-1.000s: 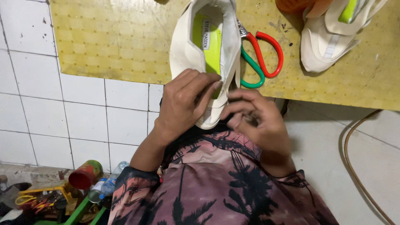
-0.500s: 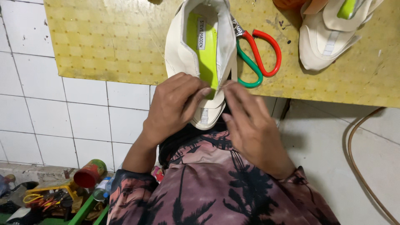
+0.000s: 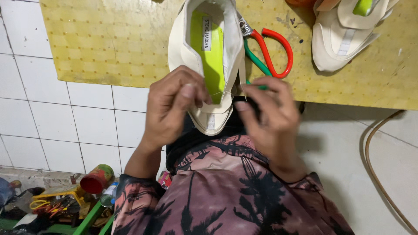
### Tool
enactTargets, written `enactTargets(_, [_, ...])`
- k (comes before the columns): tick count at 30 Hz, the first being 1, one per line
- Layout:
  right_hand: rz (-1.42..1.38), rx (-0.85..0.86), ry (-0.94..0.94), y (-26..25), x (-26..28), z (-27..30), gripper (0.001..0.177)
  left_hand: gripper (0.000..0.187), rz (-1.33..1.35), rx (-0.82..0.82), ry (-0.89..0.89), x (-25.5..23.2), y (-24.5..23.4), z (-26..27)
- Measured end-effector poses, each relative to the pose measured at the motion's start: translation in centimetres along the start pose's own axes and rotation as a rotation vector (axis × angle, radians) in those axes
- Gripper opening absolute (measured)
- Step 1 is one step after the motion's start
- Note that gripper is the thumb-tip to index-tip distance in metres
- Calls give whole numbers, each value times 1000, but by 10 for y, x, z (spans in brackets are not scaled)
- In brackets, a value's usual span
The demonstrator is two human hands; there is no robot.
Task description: The person hand-sews the upper part of a white shoe using a needle and thread. They repeatedly insert the needle into the shoe material and pull the thread through to secure the seam.
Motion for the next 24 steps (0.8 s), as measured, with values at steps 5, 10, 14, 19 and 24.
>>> enactTargets(5, [-155,44,-60,12,17,-9,6,12,-537,-32,-8,-14,10,-6])
enactTargets(10, [-123,163,-15,17,9,4,9,14,-691,17,-65,-8,15,-12])
enactTargets(14, [-120,152,-81,21,13,3,13,27,-725,54,-101,1,15,-18])
enactTargets(19, [-17,88,-225,20,19,3,16,38,-710,37,-124,9,15,-20])
enactTargets(24, [3,92,-264,20,19,4,20,39,-688,17,-122,14,14,-18])
Point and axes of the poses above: each hand's wrist, its own z-axis away from the middle knuckle, its own y-axis out of the palm, x = y × z, the point moved 6 cm from there along -z, towards the middle knuckle, and after that the axes turned 12 degrees about x, right-handed, at the moved point
